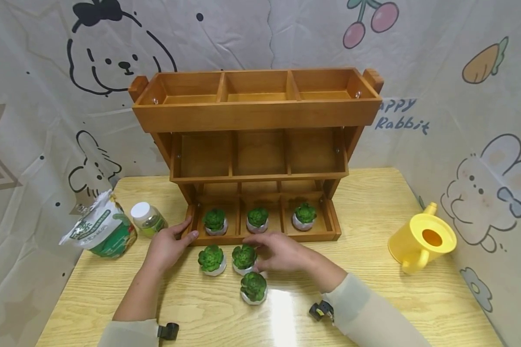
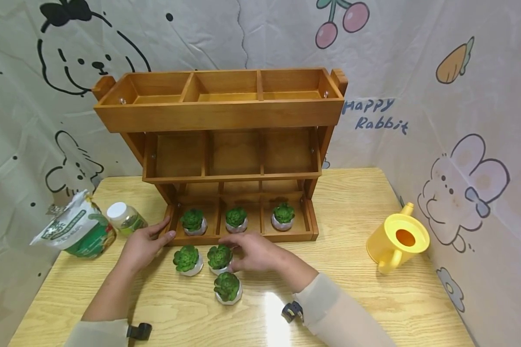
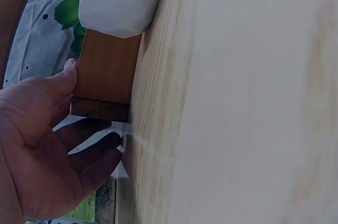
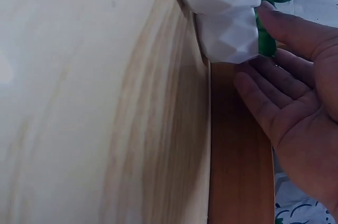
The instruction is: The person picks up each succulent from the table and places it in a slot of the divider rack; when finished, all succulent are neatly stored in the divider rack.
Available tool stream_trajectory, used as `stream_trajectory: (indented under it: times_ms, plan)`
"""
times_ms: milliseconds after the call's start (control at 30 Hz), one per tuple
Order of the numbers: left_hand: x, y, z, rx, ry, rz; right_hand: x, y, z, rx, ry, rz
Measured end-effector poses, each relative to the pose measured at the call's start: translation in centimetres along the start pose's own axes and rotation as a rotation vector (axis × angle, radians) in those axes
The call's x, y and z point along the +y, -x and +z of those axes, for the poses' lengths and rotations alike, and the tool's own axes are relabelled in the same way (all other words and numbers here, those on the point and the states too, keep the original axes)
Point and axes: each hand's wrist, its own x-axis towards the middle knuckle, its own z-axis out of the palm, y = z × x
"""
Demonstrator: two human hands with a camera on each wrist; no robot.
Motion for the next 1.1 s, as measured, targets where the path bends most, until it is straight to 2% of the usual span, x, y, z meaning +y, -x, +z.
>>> stream_trajectory:
  times_ms: [433,800,1100]
  plan:
    - [0.1,0.0,0.0,0.0,0.005,-0.009,0.1,-0.8,0.7,-0.024,0.054,-0.003]
    - [0.2,0.1,-0.1,-0.006,-0.003,-0.02,0.0,-1.2,1.0,-0.058,0.102,0.029]
    - [0.3,0.1,-0.1,-0.008,-0.009,-0.016,0.5,-1.5,1.5,-0.049,0.088,-0.005]
